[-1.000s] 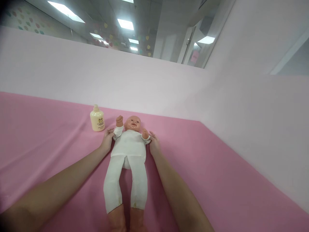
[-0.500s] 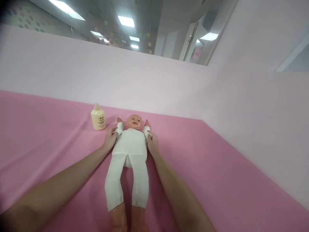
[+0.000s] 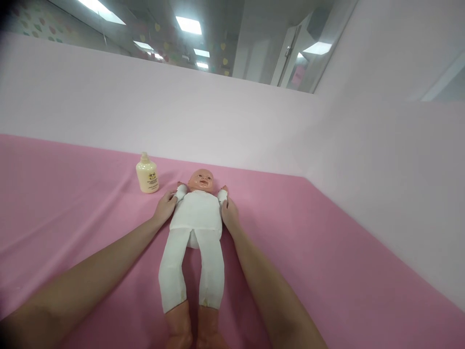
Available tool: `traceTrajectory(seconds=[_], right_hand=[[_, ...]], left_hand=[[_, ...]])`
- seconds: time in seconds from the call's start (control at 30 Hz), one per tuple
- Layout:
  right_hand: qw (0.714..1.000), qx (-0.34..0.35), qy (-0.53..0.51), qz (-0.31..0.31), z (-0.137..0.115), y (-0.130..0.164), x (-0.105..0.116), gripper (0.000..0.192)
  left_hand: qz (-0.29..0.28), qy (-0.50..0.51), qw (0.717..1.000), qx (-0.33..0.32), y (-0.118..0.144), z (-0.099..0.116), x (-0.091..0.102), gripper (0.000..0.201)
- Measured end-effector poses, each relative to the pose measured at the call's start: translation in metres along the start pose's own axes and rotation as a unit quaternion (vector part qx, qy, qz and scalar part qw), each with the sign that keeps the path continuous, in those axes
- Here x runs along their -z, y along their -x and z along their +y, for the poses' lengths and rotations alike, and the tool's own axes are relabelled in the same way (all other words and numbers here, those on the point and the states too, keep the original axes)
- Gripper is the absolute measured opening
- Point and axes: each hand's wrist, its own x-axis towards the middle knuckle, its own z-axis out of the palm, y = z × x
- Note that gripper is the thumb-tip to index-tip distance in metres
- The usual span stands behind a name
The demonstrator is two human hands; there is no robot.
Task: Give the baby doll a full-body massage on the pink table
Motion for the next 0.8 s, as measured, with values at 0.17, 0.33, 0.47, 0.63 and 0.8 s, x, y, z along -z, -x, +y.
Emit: traceTrajectory(seconds=[0.17,0.33,0.47,0.63,0.8], right_hand=[[0.996,-0.032,-0.083,0.004,0.008,-0.006,-0.002,0.03],[0.972,-0.028,-0.233,0.0,0.014,-0.013,-0.005,0.046],[0.947,-0.032,-0.317,-0.033,0.01,-0.011,-0.006,0.048],[0.928,-0.071,-0.363,-0.05,0.013,-0.015,-0.006,0.038],[0.963,-0.052,-0.262,-0.047,0.025,-0.022,-0.005,0.009]], left_hand=[[0.01,0.029,0.999,0.022,-0.001,-0.004,-0.001,0.051],[-0.032,0.16,0.986,0.032,-0.004,-0.006,-0.005,0.077],[-0.054,0.256,0.964,0.037,-0.004,0.0,-0.006,0.091],[-0.088,0.317,0.943,0.045,-0.003,0.005,-0.005,0.089],[-0.091,0.315,0.944,0.042,-0.003,0.005,-0.007,0.069]])
